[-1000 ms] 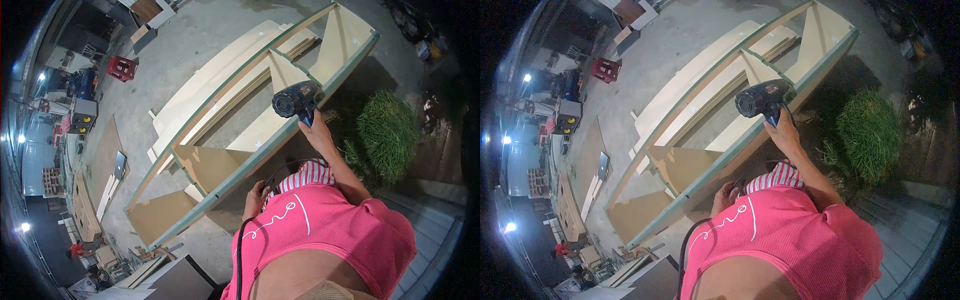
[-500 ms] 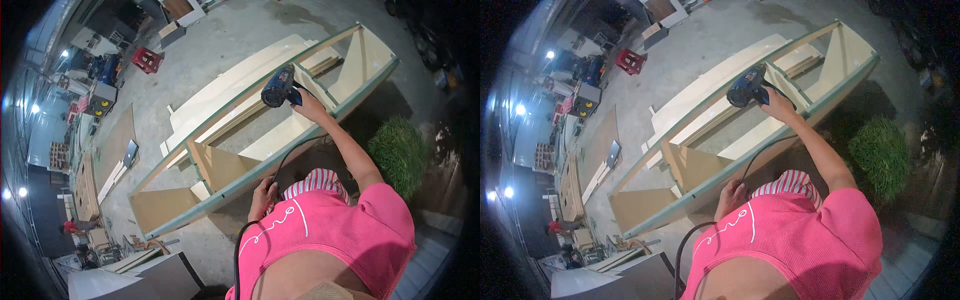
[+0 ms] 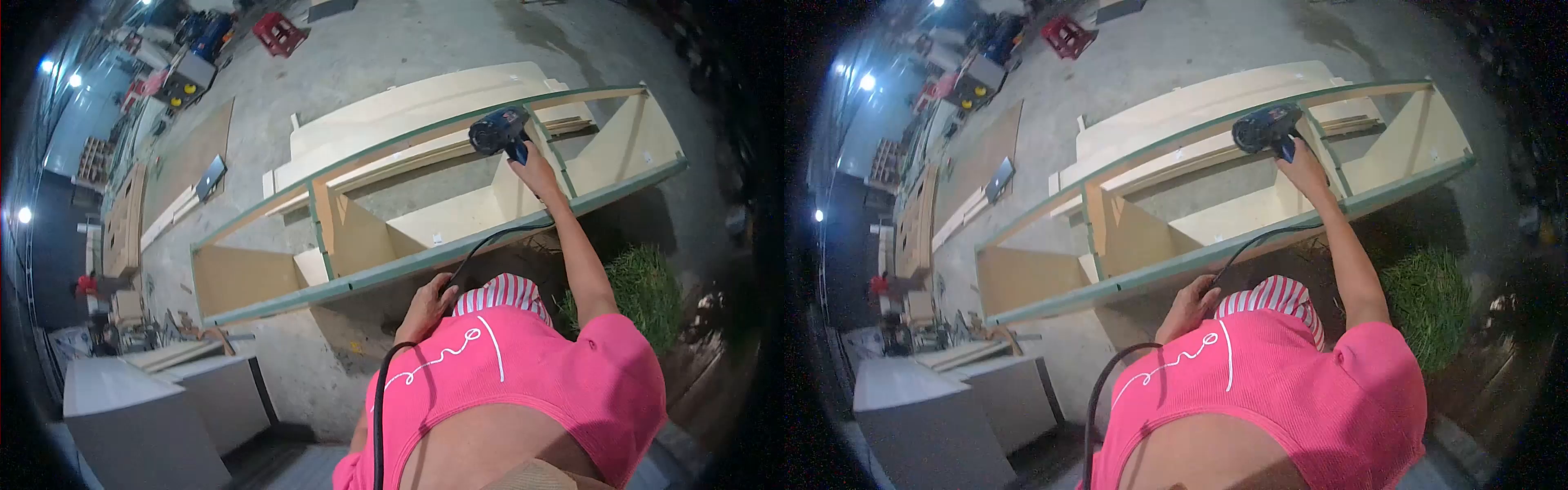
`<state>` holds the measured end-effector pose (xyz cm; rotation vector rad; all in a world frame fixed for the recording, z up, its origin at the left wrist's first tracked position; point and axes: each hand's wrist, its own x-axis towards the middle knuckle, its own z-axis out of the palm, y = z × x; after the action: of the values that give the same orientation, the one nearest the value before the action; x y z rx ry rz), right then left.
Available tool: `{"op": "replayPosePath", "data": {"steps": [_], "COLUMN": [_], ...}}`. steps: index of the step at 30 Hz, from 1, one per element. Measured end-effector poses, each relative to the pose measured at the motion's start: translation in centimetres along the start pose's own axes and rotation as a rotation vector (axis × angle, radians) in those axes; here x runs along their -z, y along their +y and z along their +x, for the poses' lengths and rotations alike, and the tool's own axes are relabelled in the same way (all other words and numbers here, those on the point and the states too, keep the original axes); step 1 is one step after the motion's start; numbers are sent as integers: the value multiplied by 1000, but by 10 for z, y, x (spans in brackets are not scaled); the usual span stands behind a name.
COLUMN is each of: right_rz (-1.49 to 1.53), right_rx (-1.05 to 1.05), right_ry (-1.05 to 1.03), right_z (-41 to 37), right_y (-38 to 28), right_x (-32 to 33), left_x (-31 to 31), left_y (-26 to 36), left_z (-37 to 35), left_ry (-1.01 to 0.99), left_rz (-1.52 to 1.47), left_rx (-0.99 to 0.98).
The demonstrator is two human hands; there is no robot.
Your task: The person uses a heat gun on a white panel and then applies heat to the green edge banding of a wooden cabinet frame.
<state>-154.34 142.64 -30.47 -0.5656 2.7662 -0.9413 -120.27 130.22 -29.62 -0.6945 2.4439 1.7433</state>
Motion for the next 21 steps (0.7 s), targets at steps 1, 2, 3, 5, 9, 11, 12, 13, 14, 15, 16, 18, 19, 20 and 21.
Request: {"op": "replayPosePath", "data": {"steps": [1,2,3,5,9,11,12,13,14,15,16,18,19,20,21], "right_rz": [18,58,76,45,-20,-56,-26,5,5,-6,-18,-4,15,35,35], "right_rx": [28,61,39,27,33,13,9,3,-2,5,9,8,17,26,17], "right_ry": [-1,41,24,-27,0,16,-13,-40,-41,-13,18,16,3,3,15], "right_z": [2,-1,-1,-6,0,-2,-4,-5,-2,-2,-2,-3,-4,-4,-5], "right_y": [-1,-1,-4,-13,-7,-12,-15,-16,-15,-14,-13,-15,-16,-15,-17], "right_x": [-2,-3,-2,5,-3,1,3,4,3,0,-1,1,2,2,4], "left_x": [1,1,0,5,9,8,8,7,7,8,8,8,8,8,9], "left_y": [0,-1,-3,4,5,4,2,0,-1,-1,0,1,0,0,2], "left_z": [0,-1,1,0,-1,-2,-2,-2,1,1,1,2,3,4,4], "left_ry": [-3,26,48,29,-2,-11,-12,-4,2,-3,7,-1,2,6,-5], "left_rz": [5,12,52,64,27,36,36,27,18,19,30,43,48,54,59], "left_rx": [-8,-22,-43,-3,31,29,31,26,22,19,24,16,28,40,31]}}
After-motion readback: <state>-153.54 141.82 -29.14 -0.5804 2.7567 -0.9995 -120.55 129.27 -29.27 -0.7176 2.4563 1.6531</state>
